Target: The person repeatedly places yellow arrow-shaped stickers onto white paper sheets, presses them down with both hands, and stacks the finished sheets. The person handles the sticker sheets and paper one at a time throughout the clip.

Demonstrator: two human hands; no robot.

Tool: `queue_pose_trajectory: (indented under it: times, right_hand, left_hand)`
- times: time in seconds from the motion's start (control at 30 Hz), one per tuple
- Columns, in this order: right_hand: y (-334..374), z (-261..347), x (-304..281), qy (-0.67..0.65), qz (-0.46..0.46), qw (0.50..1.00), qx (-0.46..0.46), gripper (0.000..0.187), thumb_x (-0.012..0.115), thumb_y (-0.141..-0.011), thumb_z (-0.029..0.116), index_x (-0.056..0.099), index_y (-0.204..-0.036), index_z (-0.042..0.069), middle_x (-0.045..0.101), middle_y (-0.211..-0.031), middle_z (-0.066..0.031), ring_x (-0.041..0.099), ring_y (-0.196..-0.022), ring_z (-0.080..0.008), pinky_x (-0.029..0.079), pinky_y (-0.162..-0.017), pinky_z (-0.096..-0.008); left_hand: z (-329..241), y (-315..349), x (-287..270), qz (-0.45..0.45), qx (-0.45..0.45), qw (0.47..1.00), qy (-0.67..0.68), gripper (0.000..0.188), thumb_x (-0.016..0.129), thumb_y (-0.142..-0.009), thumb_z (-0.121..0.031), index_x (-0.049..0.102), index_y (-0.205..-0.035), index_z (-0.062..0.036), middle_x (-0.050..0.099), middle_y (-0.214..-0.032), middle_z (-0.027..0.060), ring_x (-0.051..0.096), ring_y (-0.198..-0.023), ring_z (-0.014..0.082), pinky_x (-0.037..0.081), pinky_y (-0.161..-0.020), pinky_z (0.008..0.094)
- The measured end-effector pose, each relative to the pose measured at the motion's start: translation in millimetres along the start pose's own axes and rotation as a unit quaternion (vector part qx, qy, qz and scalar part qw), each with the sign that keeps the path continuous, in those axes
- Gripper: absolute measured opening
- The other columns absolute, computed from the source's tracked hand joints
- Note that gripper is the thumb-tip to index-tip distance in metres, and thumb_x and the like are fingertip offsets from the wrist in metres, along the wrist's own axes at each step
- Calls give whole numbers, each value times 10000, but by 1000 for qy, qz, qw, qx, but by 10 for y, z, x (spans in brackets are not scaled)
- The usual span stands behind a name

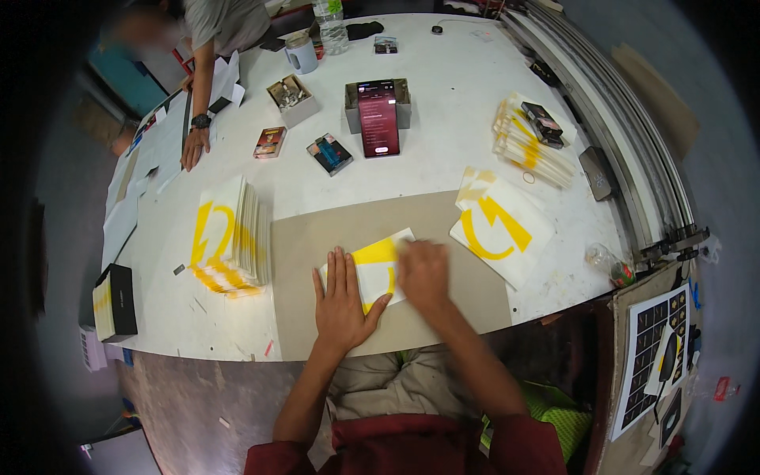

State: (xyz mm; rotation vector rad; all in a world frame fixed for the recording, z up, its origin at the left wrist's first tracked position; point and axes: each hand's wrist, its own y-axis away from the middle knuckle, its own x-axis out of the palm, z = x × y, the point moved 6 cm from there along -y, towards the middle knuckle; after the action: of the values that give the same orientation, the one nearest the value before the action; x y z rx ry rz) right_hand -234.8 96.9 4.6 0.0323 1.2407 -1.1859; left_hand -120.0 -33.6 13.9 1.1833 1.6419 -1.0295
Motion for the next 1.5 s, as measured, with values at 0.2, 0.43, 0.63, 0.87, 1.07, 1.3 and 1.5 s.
queue_pose_trajectory:
  times: [0.2, 0.43, 0.63, 0.87, 1.07, 1.3, 1.5]
  right_hand:
    - [-37, -153, -807, -20, -45, 997, 60, 170, 749, -849, 43, 679, -1003, 28, 666, -865, -96, 622, -816, -283, 416, -829, -420]
    - [359, -9, -986, -73, -13, 997, 0, 232, 739, -764, -50, 657, -966, 32, 695, -957, -94, 645, -870, -276, 438, -878, -439]
    - [238, 342, -567, -19, 111, 983, -144, 228, 645, -751, 12, 662, -975, 47, 681, -957, -77, 629, -920, -265, 453, -945, -480]
    - [274, 734, -500, -76, 61, 985, -140, 185, 676, -741, 64, 653, -925, 58, 600, -774, -62, 578, -752, -233, 454, -872, -436]
    - [727, 1193, -512, -133, 167, 944, -252, 184, 673, -776, 126, 671, -952, 73, 664, -955, -49, 608, -833, -214, 466, -928, -472]
    - [911, 599, -890, -108, 153, 968, -168, 291, 725, -682, 44, 686, -962, 115, 670, -1067, -12, 642, -976, -199, 417, -1046, -551]
    - [554, 406, -740, -118, 146, 969, -162, 245, 763, -711, 55, 700, -940, 114, 637, -956, -16, 627, -910, -202, 418, -1024, -527]
  left_hand:
    - [9, 44, -118, -50, -36, 998, -19, 855, 597, -958, -572, 435, -1482, 84, 429, -1508, 316, 424, -1394, 438, 234, -1186, 602]
    - [-111, -27, -447, -53, -24, 998, 37, 475, 577, -1017, -373, 669, -1268, 19, 663, -1198, 213, 638, -1066, 368, 400, -1041, 542]
    - [301, -642, -299, 126, 106, 948, 274, 343, 509, -1074, -234, 661, -1321, -50, 653, -1376, 136, 549, -1359, 321, 271, -1218, 533]
    - [393, -677, -212, 179, 116, 942, 259, 360, 498, -1080, -225, 630, -1380, -78, 633, -1414, 133, 516, -1403, 314, 244, -1238, 541]
    - [347, -564, -197, 163, 184, 944, 218, 451, 603, -1017, -298, 591, -1428, -113, 541, -1522, 120, 448, -1458, 298, 200, -1248, 566]
    - [184, -238, -276, 76, 174, 982, 7, 540, 670, -959, -397, 590, -1447, -180, 386, -1633, 136, 349, -1511, 348, 208, -1248, 560]
    - [113, -326, -182, 107, 229, 963, 90, 549, 636, -975, -440, 582, -1469, -205, 387, -1632, 149, 336, -1517, 356, 203, -1255, 534]
